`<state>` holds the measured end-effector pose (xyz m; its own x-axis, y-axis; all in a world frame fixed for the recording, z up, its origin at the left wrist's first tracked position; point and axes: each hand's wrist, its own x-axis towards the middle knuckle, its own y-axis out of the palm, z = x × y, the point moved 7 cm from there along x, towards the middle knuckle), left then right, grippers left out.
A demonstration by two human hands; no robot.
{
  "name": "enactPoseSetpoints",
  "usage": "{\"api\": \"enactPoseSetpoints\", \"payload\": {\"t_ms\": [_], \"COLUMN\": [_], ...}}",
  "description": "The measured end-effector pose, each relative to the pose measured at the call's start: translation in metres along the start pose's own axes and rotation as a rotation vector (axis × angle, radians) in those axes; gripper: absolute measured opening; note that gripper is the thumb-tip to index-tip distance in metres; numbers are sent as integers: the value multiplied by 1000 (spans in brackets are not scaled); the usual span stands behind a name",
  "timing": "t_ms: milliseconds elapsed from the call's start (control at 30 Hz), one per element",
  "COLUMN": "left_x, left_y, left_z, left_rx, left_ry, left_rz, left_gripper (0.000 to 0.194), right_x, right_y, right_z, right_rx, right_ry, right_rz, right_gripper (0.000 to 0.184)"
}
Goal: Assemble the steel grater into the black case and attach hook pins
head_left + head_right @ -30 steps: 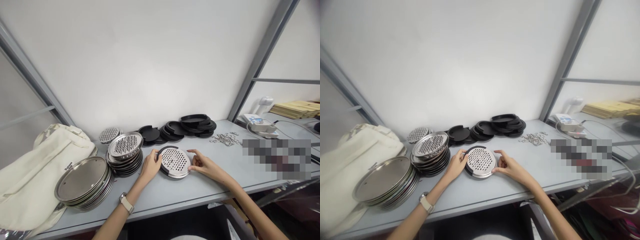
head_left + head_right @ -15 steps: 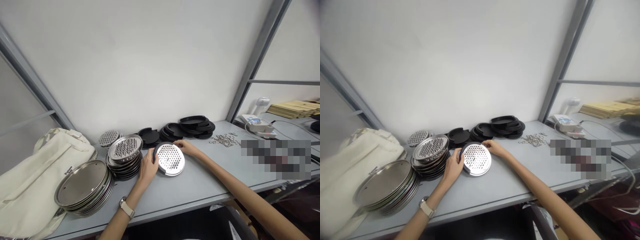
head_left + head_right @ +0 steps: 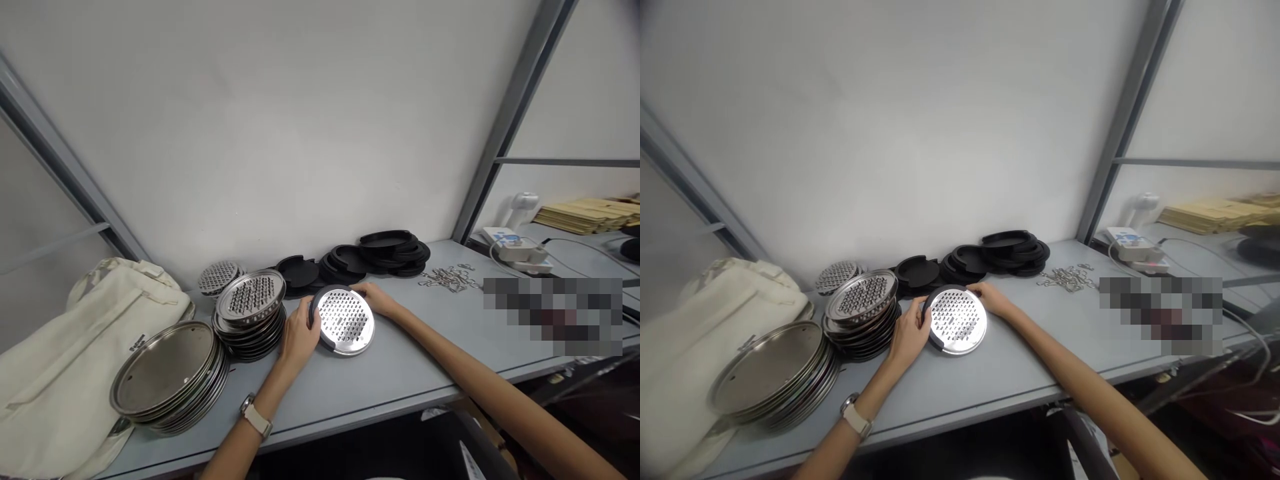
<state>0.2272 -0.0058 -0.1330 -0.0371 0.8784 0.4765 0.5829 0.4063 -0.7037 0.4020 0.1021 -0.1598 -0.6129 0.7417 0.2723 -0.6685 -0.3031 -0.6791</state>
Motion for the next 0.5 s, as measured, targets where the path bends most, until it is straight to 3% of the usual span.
{"api": "enactPoseSetpoints", "payload": {"t_ms": [133, 367, 500], "left_x": [-1, -8, -11], "left_y": [2, 18, 18], "left_z": [-1, -8, -11], "left_rx": [-26, -78, -35], "left_ry": [2, 35, 70], "left_rz": [39, 282, 308], "left_gripper": [24, 22, 19], "right_x": [-2, -3, -5], "right_y": [-2, -3, 0], "right_z": [4, -6, 0], "right_rx": [-18, -162, -175], "right_ry": [-1, 37, 8], "right_rz": [-8, 0, 21], "right_gripper": [27, 36, 43]}}
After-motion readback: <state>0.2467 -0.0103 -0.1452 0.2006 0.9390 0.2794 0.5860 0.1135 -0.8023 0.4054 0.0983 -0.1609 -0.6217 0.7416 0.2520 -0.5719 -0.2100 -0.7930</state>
